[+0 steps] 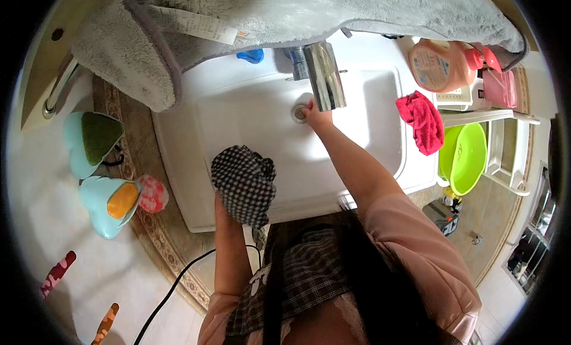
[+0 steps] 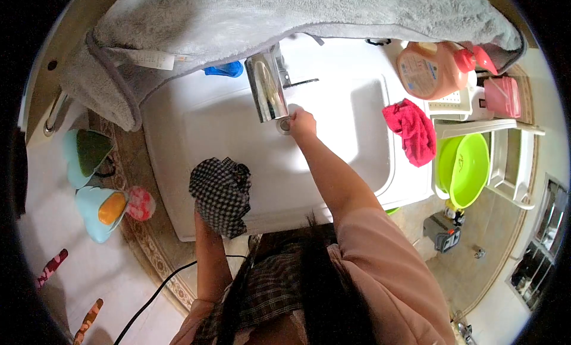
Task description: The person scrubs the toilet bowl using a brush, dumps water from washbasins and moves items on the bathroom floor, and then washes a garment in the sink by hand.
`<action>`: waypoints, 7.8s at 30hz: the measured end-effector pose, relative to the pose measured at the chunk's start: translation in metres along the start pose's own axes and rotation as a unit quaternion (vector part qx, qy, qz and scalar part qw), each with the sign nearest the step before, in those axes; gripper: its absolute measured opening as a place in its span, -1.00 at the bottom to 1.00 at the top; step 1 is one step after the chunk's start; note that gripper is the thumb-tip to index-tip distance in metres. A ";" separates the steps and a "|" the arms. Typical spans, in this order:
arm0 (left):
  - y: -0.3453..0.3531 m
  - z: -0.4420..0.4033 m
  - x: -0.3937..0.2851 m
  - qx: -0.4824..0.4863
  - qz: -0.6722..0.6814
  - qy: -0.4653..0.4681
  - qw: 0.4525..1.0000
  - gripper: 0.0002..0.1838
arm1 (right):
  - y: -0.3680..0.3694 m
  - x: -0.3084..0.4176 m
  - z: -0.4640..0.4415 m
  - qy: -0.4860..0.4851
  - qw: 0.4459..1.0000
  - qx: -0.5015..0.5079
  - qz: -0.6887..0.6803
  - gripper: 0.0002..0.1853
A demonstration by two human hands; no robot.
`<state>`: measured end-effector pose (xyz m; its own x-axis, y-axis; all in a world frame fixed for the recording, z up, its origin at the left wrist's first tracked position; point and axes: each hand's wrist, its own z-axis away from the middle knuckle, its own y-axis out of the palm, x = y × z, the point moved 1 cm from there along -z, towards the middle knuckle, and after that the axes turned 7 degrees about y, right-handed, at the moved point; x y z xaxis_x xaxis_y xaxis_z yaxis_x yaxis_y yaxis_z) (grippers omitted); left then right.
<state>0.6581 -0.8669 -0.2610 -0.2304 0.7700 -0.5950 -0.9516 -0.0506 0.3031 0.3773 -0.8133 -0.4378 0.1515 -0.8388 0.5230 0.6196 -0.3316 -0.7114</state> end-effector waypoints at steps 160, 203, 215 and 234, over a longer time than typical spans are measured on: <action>0.095 0.193 0.161 0.209 -0.144 0.126 0.959 -0.67 | -0.545 -0.181 0.347 0.012 0.927 -0.133 -0.352 -0.76; 0.120 0.197 0.164 0.266 -0.258 0.141 0.918 -0.70 | -0.549 -0.217 0.370 0.092 0.869 -0.278 -0.399 -0.46; 0.215 0.254 0.152 0.391 -0.348 0.237 0.818 -0.69 | -0.489 -0.343 0.416 0.090 0.779 -0.280 -0.554 -0.82; 0.475 0.268 0.488 0.485 -0.525 0.322 0.621 -0.74 | -0.552 -0.697 0.344 0.220 0.708 -0.397 -0.541 -0.72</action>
<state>0.1482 -0.3449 -0.2076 0.0838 -0.3753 -0.9231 -0.1470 0.9116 -0.3840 0.1945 0.1030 -0.2477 -0.4440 0.0955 0.8909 -0.4647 -0.8747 -0.1378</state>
